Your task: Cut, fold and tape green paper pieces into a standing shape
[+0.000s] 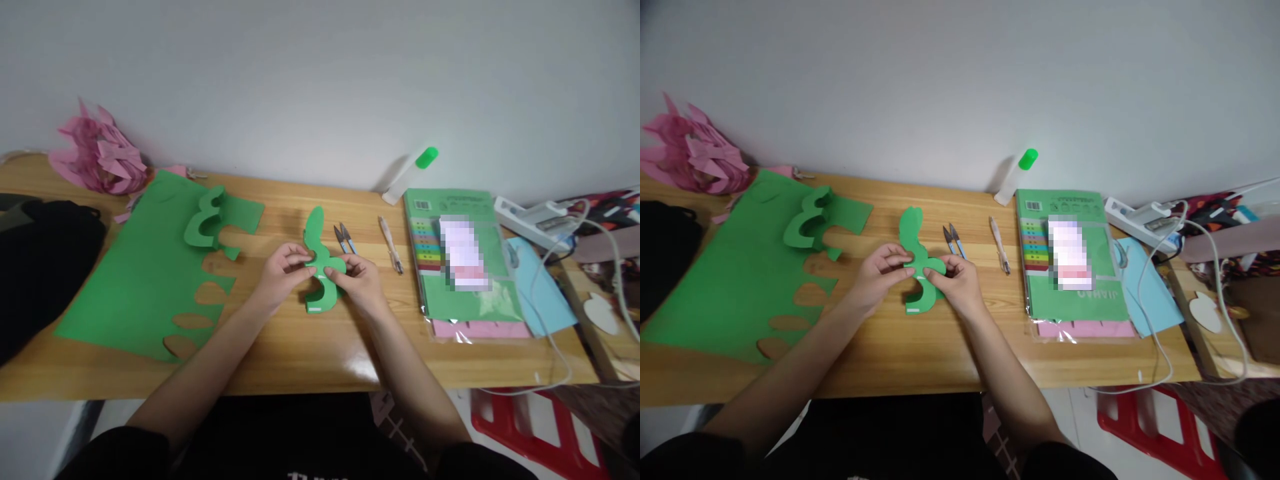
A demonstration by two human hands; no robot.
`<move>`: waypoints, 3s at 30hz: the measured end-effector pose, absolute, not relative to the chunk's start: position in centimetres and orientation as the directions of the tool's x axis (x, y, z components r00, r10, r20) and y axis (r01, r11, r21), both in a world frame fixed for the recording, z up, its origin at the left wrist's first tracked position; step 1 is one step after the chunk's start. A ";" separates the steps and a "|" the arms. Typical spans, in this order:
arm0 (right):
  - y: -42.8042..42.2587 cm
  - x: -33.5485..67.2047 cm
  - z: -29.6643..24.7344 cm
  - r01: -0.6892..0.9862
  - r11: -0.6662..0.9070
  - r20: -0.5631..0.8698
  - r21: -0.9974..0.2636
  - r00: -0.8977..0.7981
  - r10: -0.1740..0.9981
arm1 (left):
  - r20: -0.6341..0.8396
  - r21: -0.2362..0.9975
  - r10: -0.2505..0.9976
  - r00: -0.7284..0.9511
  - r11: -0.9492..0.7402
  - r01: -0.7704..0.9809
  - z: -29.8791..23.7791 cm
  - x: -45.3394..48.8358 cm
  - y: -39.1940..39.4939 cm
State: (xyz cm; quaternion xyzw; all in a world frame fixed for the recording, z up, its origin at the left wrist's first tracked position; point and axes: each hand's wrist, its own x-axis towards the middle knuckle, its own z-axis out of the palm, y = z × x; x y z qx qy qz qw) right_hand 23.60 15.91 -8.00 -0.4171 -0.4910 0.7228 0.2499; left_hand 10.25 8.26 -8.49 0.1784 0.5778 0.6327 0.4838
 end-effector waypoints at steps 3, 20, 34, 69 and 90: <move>15.9 23.6 -7.8 0.050 -0.402 -0.366 -0.914 -0.527 0.767 | -0.360 0.875 0.821 -0.444 0.133 -0.465 -8.5 10.2 8.3; 15.9 23.9 -8.0 0.041 -0.331 -0.298 -0.943 -0.547 0.783 | -0.438 0.849 0.838 -0.326 0.266 -0.457 -8.9 10.0 8.0; 15.9 23.9 -7.8 0.053 -0.328 -0.302 -0.943 -0.550 0.779 | -0.461 0.819 0.816 -0.348 0.241 -0.520 -8.9 10.1 8.0; 15.6 23.7 -8.4 0.065 -0.440 -0.398 -0.895 -0.560 0.727 | -0.447 0.865 0.818 -0.362 0.292 -0.407 -9.3 10.2 8.1; 16.0 24.4 -8.6 0.038 -0.259 -0.230 -0.965 -0.599 0.767 | -0.352 0.909 0.892 -0.286 0.252 -0.333 -9.1 9.8 8.1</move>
